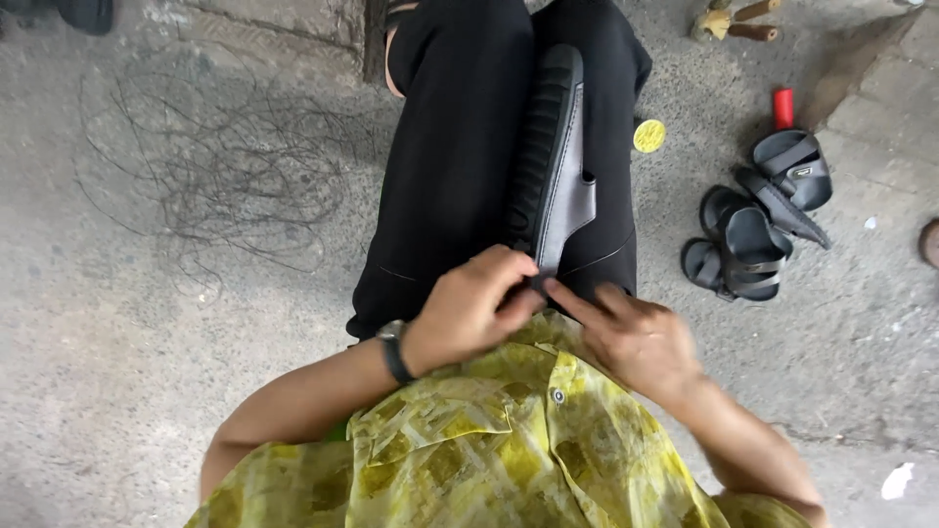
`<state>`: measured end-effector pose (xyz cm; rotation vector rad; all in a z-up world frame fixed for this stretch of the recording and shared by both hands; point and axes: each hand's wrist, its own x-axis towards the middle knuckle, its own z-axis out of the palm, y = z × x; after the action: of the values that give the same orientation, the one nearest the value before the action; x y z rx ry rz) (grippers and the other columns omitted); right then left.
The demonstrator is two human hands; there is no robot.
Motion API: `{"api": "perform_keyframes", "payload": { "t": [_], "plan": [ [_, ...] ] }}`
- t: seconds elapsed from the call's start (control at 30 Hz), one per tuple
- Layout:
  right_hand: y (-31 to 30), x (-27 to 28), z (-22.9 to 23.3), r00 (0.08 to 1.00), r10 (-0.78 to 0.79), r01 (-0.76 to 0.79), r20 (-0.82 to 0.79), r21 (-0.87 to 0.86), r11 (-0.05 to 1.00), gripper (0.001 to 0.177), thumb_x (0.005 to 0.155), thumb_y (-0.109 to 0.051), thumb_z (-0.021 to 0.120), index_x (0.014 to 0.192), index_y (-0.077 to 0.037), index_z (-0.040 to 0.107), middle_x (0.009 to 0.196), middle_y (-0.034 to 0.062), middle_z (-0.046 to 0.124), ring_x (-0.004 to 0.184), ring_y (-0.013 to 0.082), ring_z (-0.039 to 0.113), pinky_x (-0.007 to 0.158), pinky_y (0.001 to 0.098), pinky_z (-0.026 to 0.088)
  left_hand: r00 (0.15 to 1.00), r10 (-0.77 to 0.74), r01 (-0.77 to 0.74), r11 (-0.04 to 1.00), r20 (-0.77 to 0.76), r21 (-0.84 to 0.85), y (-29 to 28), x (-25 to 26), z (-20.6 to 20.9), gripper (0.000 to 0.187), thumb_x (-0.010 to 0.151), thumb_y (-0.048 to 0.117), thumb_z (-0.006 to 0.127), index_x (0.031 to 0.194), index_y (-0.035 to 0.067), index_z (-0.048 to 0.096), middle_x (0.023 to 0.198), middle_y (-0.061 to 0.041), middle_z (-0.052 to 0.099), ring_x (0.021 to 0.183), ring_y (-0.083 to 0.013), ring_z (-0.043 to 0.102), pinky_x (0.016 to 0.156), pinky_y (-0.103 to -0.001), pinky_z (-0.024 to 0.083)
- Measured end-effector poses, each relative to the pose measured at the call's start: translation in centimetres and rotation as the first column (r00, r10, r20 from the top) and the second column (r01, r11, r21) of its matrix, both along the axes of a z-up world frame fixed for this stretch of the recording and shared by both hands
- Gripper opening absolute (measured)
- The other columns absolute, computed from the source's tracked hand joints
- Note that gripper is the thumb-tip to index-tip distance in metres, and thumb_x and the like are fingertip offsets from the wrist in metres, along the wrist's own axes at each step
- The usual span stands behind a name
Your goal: Hand-sewing a rubber sole onto a sandal using an awl and thread
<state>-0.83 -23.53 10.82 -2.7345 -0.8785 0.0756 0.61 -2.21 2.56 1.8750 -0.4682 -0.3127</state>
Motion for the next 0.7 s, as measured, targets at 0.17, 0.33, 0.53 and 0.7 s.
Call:
{"api": "perform_keyframes", "payload": {
  "t": [0.17, 0.33, 0.53, 0.7],
  "plan": [
    [-1.7, 0.0, 1.8, 0.963, -0.051, 0.073, -0.263, 0.077, 0.994, 0.046, 0.083, -0.002, 0.053, 0.126, -0.012, 0.062, 0.066, 0.0107, 0.063, 0.040, 0.0205, 0.062, 0.039, 0.0289, 0.054, 0.903, -0.122, 0.052, 0.983, 0.411, 0.177, -0.7, -0.3, 0.2, 0.015, 0.093, 0.017, 0.054, 0.106, 0.013, 0.061, 0.076, -0.004, 0.049, 0.069, -0.0272, 0.056, 0.050, -0.039, 0.046],
    [-0.8, 0.2, -4.5, 0.970, -0.107, 0.191, -0.219, 0.410, 0.892, 0.052, 0.074, -0.023, 0.078, 0.121, -0.009, 0.061, 0.112, 0.0076, 0.061, 0.062, 0.0268, 0.067, 0.048, 0.0392, 0.056, 0.784, -0.096, -0.014, 0.985, 0.614, 0.172, 0.4, 0.2, 1.1, 0.015, 0.097, 0.022, 0.052, 0.093, 0.014, 0.065, 0.105, -0.007, 0.055, 0.104, -0.0313, 0.056, 0.074, -0.035, 0.040],
    [-0.1, -1.1, -5.0, 0.798, 0.090, 0.421, -0.596, 0.658, 0.625, 0.010, 0.075, -0.001, 0.071, 0.084, -0.007, 0.071, 0.066, 0.0024, 0.065, 0.056, 0.0270, 0.067, 0.045, 0.0290, 0.050, 0.969, -0.169, 0.181, 0.982, 0.181, -0.053, 0.1, 0.8, 0.0, 0.014, 0.092, 0.025, 0.062, 0.083, 0.016, 0.060, 0.093, 0.005, 0.065, 0.108, -0.0254, 0.053, 0.080, -0.035, 0.040],
    [0.8, -0.2, -5.1, 0.887, 0.062, 0.321, -0.457, 0.709, 0.628, 0.023, 0.075, 0.002, 0.071, 0.098, 0.000, 0.068, 0.090, 0.0139, 0.066, 0.077, 0.0308, 0.066, 0.063, 0.0391, 0.053, 0.913, -0.240, 0.218, 0.970, 0.331, 0.104, 0.8, 1.1, 2.9, 0.015, 0.088, 0.023, 0.065, 0.077, 0.017, 0.058, 0.090, 0.003, 0.064, 0.103, -0.0268, 0.053, 0.076, -0.038, 0.042]
  ]
}}
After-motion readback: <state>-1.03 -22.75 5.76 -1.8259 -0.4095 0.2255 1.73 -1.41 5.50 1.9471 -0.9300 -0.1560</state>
